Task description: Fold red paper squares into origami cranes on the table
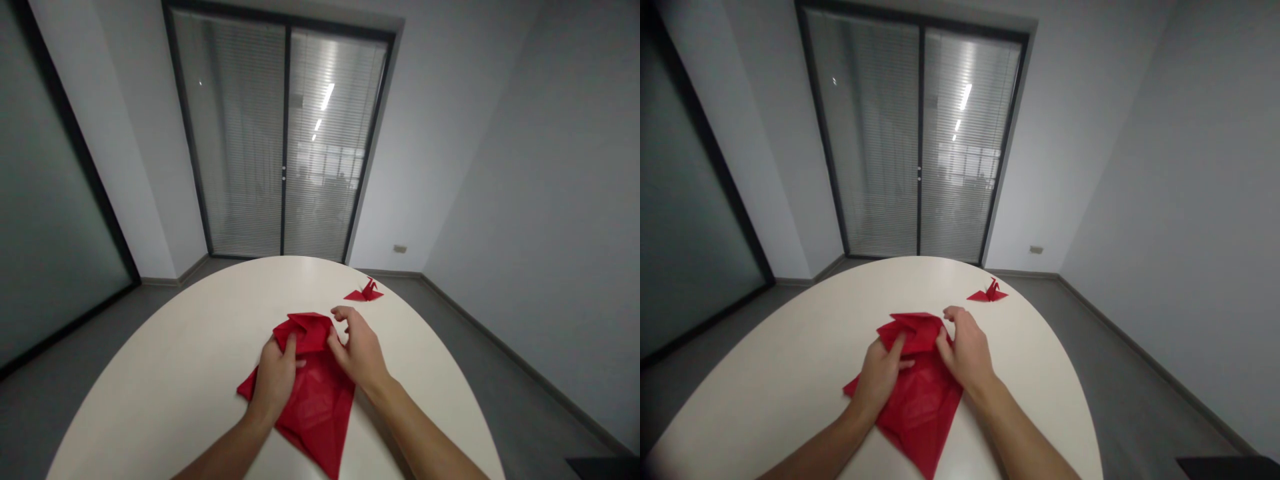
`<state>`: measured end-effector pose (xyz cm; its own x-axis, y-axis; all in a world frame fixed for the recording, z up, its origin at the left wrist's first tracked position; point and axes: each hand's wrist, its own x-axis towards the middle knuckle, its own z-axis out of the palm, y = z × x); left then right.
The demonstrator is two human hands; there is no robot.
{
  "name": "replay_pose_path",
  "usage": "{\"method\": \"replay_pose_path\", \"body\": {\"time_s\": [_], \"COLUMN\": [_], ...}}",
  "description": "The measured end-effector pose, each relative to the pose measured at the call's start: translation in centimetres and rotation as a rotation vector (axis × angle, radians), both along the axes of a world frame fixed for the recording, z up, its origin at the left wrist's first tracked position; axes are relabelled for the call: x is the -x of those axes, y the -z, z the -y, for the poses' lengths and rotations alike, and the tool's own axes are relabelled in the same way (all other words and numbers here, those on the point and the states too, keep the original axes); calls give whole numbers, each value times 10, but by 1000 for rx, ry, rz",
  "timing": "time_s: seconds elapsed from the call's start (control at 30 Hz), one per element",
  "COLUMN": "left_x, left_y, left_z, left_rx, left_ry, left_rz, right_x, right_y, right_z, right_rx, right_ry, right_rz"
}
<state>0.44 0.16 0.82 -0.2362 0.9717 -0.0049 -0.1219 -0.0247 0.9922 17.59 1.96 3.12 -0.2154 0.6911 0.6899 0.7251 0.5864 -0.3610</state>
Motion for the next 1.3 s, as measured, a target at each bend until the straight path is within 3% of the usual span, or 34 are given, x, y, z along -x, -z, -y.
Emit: {"method": "replay_pose_path", "body": {"time_s": [0.07,0.17,0.3,0.43,0.53,0.67,0.87,0.97,1.1,1.3], "left_x": [1,1,-2,-3,-2,-1,-1,1,2,-2], "left_y": [1,3,0,-3,-3,-5,-6,-4,-5,-5], "left_z": [0,1,3,2,0,0,3,3,6,11], "left_rx": [-67,-168,-129,-6,6,-120,-206,-352,-413,-253], "left_ry": [23,87,79,9,-24,-36,54,92,65,18], "left_rz": [-57,-106,-25,20,30,13,54,-29,-105,-33], "right_x": [-1,-1,0,1,4,10,17,20,24,25], "right_y": [-2,-4,2,11,10,4,4,7,10,11], "right_z": [1,3,1,-3,-2,2,2,1,1,6], "right_rx": [-117,-166,-139,-4,115,213,366,414,361,258], "right_ry": [-125,-246,-268,-152,-156,-231,-387,-427,-331,-203], "right_rz": [122,223,43,-251,-391,-458,-662,-655,-692,-777]}}
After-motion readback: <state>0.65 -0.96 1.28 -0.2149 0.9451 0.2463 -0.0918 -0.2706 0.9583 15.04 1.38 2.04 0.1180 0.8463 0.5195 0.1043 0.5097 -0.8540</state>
